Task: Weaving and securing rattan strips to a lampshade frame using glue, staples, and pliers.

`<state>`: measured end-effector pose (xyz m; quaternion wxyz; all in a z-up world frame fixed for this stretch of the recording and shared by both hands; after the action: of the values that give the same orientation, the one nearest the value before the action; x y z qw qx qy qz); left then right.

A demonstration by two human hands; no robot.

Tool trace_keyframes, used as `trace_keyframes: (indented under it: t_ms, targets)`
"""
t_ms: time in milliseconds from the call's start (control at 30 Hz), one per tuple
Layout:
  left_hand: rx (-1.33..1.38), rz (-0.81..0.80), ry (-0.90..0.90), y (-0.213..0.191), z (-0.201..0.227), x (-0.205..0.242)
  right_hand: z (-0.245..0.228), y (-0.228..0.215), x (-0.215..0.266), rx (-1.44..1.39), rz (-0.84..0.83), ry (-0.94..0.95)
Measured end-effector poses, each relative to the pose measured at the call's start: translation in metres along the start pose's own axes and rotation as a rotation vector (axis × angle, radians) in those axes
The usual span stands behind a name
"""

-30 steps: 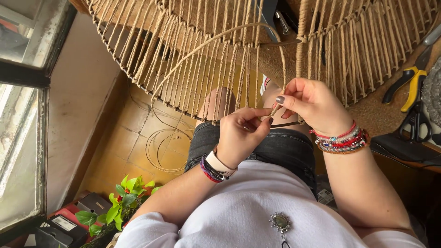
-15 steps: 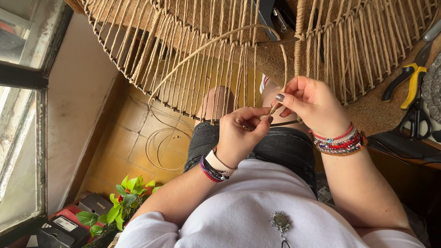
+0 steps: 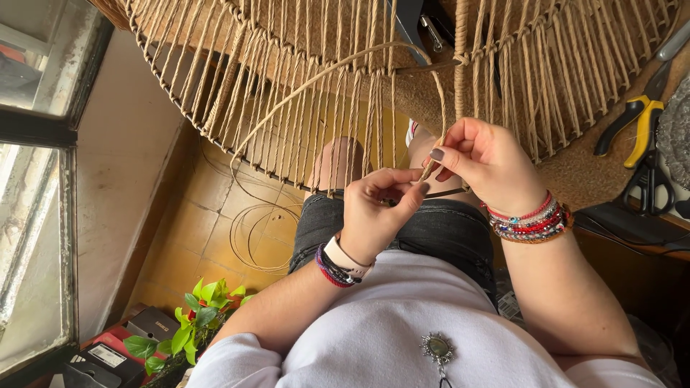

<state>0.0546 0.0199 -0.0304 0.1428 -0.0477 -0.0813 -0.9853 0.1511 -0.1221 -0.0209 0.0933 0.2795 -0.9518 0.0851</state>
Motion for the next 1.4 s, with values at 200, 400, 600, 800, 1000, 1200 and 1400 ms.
trace_keyframes:
  t_ms: [200,400,600,800,1000,1200,1400]
  targets:
    - [0.030,0.044,0.049,0.002,0.005,-0.007,0.004,-0.004,-0.001,-0.015,0.015,-0.030]
    - [0.087,0.076,0.083,0.004,-0.002,-0.005,0.008,-0.004,0.000,-0.009,0.047,-0.039]
    - [0.073,0.098,0.137,0.003,-0.001,-0.003,0.014,-0.004,0.000,-0.032,0.057,-0.040]
    - [0.096,0.100,0.136,0.004,-0.002,-0.002,0.011,-0.004,0.000,-0.048,0.077,-0.047]
    - [0.099,0.099,0.143,0.005,-0.004,-0.003,0.015,-0.004,-0.001,-0.058,0.074,-0.058]
    - [0.093,0.099,0.152,0.004,-0.001,-0.003,0.013,-0.004,-0.001,-0.068,0.072,-0.064]
    - [0.089,0.103,0.155,0.004,-0.001,-0.003,0.012,-0.003,-0.002,-0.070,0.072,-0.062]
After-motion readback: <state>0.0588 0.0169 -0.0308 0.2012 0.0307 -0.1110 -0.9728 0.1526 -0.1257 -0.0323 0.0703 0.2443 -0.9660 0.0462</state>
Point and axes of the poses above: each hand's wrist, its own x-axis away from the middle knuckle, its own y-axis out of the palm, z = x × y, the point moved 9 cm from there along -x, towards the middle knuckle, and after that the axes turned 3 degrees about x, right-handed, at the moved point
